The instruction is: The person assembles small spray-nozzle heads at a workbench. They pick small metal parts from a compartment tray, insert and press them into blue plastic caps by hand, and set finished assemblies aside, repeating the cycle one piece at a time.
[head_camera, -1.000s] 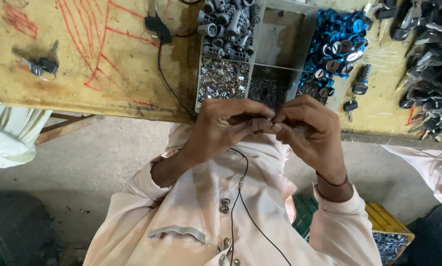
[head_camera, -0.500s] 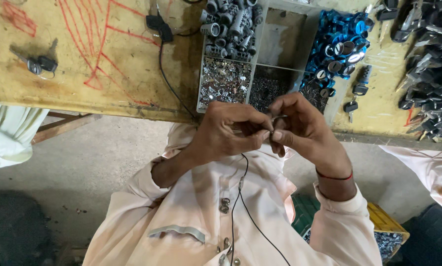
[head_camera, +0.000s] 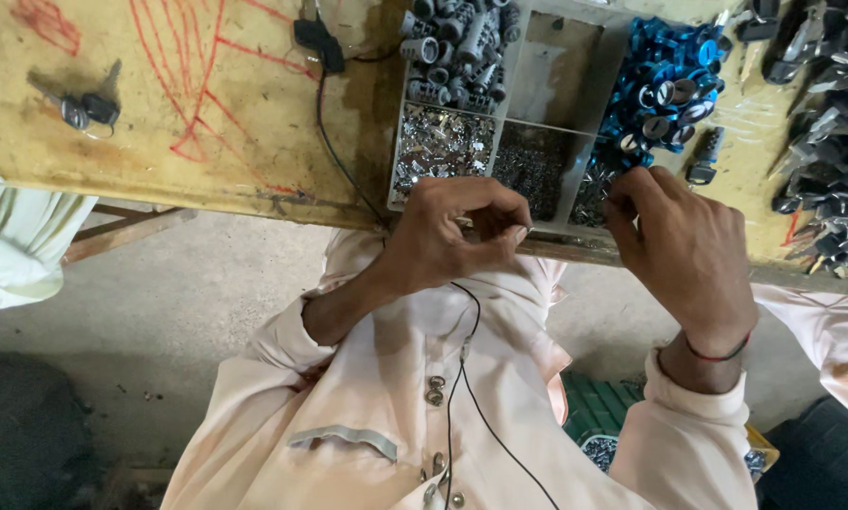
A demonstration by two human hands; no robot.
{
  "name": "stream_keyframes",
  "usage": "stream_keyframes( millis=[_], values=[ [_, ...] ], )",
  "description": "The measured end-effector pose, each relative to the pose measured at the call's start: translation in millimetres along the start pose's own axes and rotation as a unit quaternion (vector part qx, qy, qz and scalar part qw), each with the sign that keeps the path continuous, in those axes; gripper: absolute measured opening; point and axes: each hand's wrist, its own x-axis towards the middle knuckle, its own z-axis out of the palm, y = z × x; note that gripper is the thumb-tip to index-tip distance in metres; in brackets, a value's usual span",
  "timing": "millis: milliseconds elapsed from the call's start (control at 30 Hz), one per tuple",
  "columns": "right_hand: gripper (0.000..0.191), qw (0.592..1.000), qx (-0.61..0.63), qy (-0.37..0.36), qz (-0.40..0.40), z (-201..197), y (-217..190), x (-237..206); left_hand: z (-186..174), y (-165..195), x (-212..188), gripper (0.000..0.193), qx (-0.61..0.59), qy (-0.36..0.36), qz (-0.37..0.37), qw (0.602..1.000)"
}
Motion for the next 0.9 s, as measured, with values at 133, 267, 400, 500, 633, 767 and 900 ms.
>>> stream_keyframes(
  millis=[133, 267, 400, 500, 633, 767, 900],
  values=[
    [0.011, 0.999, -0.027, 0.023, 0.002, 7.3, 1.3, -5.4, -1.0, 0.8, 1.2, 0.011, -0.02, -0.016, -0.013, 1.0],
    [0.011, 0.994, 0.083, 0.063, 0.016, 17.2, 11.2, -15.5, -1.0, 3.8, 2.2, 0.01, 0.006, -0.008, 0.013, 1.0],
    [0.007, 0.977, 0.189, 0.089, 0.04, 18.7, 15.7, -23.3, 2.4, 8.6, -1.3, 0.011, 0.024, -0.001, 0.033, 0.999],
    [0.004, 0.901, 0.409, 0.112, 0.091, 14.7, 0.2, -24.7, 8.0, 10.6, -4.2, 0.011, 0.023, 0.011, 0.018, 1.0],
    [0.011, 0.827, 0.523, 0.203, 0.008, 27.5, -41.2, -20.3, 21.5, 7.5, -4.2, 0.017, -0.095, 0.02, -0.059, 0.994],
    [0.016, 0.928, 0.281, 0.237, -0.063, 43.4, -54.2, -15.4, 24.0, -0.4, -5.0, 0.019, -0.309, 0.033, -0.128, 0.942],
    [0.013, 0.887, 0.438, 0.147, -0.007, 43.1, -47.8, -22.4, 16.4, -1.1, -9.6, 0.019, -0.304, 0.003, -0.129, 0.944]
  ],
)
